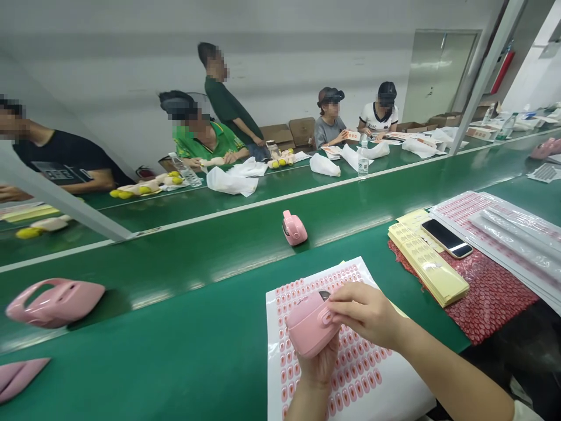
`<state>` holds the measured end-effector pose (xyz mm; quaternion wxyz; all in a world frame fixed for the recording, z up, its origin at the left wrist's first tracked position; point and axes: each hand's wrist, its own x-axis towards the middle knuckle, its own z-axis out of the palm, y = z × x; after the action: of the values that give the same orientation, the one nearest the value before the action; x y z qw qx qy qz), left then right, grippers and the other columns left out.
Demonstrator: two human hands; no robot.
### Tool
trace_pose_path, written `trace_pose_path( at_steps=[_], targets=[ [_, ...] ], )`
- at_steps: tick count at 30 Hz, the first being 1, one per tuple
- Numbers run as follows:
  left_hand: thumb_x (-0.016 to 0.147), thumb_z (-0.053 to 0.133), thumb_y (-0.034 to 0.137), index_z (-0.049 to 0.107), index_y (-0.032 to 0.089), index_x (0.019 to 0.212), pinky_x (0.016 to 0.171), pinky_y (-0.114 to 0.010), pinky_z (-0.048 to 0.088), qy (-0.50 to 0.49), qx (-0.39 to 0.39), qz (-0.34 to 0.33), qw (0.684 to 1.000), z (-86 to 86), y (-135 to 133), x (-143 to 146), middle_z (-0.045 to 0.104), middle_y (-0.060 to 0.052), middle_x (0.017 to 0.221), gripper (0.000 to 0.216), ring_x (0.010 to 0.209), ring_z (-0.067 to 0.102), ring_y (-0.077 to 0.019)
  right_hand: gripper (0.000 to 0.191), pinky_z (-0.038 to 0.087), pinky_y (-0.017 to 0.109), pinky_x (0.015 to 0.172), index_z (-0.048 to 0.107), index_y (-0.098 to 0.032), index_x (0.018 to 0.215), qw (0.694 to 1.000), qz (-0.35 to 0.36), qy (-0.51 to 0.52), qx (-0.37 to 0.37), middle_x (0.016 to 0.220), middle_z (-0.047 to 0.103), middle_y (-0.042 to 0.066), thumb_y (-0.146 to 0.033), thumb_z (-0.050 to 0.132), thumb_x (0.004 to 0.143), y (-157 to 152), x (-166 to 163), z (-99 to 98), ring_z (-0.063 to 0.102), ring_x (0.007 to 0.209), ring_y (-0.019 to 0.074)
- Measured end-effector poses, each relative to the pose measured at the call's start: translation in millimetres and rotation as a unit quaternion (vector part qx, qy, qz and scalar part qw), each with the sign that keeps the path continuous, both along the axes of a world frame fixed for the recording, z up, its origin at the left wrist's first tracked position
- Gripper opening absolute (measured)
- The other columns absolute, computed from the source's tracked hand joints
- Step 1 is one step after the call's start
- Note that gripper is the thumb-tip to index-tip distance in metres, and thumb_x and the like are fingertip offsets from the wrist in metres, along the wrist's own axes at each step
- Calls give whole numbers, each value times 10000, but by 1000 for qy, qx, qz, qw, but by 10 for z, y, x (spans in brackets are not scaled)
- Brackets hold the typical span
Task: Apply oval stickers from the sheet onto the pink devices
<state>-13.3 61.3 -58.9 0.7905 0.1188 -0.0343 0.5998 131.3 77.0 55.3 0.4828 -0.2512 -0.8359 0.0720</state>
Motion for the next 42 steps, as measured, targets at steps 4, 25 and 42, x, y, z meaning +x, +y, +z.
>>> trace_pose_path(
  at_steps=[4, 25, 42],
  targets=[
    [917, 271, 350, 519, 84, 1199, 935, -248, 418, 1, -6, -16, 1000, -48, 28, -8, 589, -154, 1183, 460, 1061, 561, -169, 183, 539, 304, 711, 610, -202, 867, 996, -29, -68, 54, 810, 675, 50, -124, 444, 865, -9, 10, 39, 619, 760, 143],
    [901, 301, 406, 582, 145, 1152, 924, -332, 445, 9, 22, 43, 999, -25, 69, 35, 632, -139, 1131, 459, 1069, 573, -222, 132, 530, 280, 687, 631, -225, 856, 998, -26, -31, -52, 827, 664, 40, -185, 506, 851, 64, 2, -84, 619, 775, 150],
    [920, 249, 333, 247, 185, 1388, 973, -280, 382, 20, 58, -16, 998, -83, 66, -13, 528, -114, 1286, 491, 1201, 460, -197, 470, 419, 380, 870, 524, -215, 1115, 910, -40, 88, -404, 994, 451, 59, -233, 660, 665, -13, -181, -148, 492, 934, 203]
  ],
)
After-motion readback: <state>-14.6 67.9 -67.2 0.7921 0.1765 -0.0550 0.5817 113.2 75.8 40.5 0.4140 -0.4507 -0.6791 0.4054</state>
